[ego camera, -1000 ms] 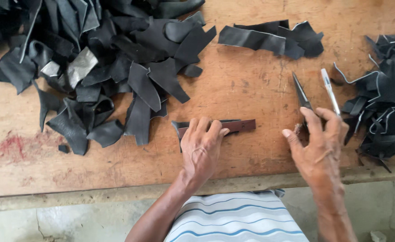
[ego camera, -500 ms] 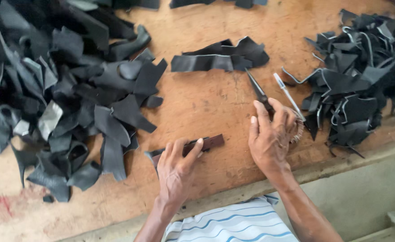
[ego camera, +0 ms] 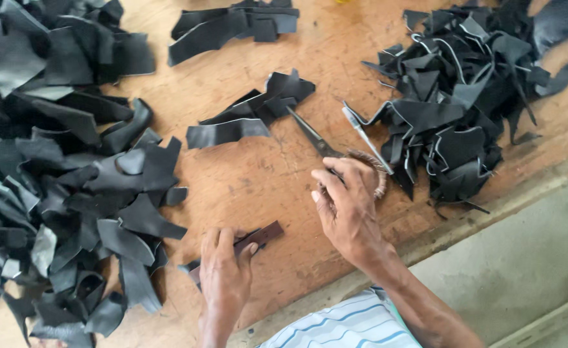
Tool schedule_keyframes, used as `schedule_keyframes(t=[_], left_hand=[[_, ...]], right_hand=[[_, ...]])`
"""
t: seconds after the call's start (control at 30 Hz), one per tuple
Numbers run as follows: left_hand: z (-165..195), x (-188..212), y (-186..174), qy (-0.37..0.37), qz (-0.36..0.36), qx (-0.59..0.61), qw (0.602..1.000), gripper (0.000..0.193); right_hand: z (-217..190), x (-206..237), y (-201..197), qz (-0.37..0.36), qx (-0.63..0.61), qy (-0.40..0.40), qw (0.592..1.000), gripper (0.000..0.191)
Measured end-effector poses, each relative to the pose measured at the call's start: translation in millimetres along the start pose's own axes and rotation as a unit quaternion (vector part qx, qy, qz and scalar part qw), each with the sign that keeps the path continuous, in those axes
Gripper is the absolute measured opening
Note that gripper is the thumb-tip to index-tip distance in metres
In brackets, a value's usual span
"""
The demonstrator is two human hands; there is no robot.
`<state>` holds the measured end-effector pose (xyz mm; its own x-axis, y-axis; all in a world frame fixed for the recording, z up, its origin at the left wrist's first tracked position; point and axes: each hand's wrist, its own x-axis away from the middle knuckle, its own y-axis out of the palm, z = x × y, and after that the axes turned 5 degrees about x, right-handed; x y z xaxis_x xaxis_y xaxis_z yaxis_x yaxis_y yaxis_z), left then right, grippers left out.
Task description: The person cuts black leather pieces using shears, aligns them with a brown template, and marks them with a white pen. The person repeatedly picks up leather scraps, trims them, and places the finished pieces on the table.
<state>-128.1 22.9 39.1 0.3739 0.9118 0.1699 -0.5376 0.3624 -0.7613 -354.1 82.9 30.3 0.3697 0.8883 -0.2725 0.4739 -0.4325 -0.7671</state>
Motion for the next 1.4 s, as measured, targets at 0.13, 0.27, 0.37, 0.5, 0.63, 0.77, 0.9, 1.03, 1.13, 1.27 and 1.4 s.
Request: schedule_keyframes(t=[0.13,0.27,0.37,0.5,0.63,0.77,0.9,1.03,1.13,1.27,1.4], left_hand=[[3.9,-12.3,9.1,0.021,-0.017,-0.002,1.0,0.034],[10.5,-13.6,12.8,0.007,-0.027,-0.019,0.999,0.034],[13.7,-13.6,13.5,-0.006,-0.03,-0.018,0.999,0.035],[14.7,-11.8,12.6,0.007,-0.028,-0.017,0.999,0.036],[14.4,-7.2,12.1,0.026,-0.008,-0.004,1.0,0.034],[12.2,2.8,11.2,0.072,0.026,0.001,0.997,0.032],[5.5,11.4,6.9,0.077,0.037,0.01,0.996,0.032],[0.8,18.5,-0.5,0.071,0.037,0.018,0.997,0.032],[1.4,21.9,-3.3,0.099,0.055,0.008,0.993,0.032],[5.0,28.7,-4.0,0.129,0.095,0.024,0.987,0.034],[13.6,40.0,-5.0,0.146,0.084,0.15,0.974,0.03]], right_hand=[[21.6,4.7,-17.7,-0.011,-0.024,0.017,1.0,0.031],[45.9,4.0,-47.4,-0.002,0.004,0.058,0.998,0.028],[70.6,-4.1,-76.5,0.049,0.103,0.088,0.99,0.034],[104.1,-16.4,-105.6,0.068,0.174,0.162,0.969,0.061],[116.3,-11.1,-120.8,0.094,0.152,0.194,0.965,0.033],[108.3,3.9,-130.7,0.184,-0.044,0.205,0.96,0.021],[95.5,5.5,-134.1,0.178,0.012,0.197,0.964,0.021],[80.8,1.3,-133.4,0.229,-0.025,0.171,0.958,0.025],[72.1,2.1,-128.6,0.257,-0.106,0.209,0.937,0.022],[71.8,1.6,-124.7,0.205,0.009,0.168,0.964,0.023],[54.8,5.6,-114.8,0.242,-0.066,0.117,0.961,0.023]])
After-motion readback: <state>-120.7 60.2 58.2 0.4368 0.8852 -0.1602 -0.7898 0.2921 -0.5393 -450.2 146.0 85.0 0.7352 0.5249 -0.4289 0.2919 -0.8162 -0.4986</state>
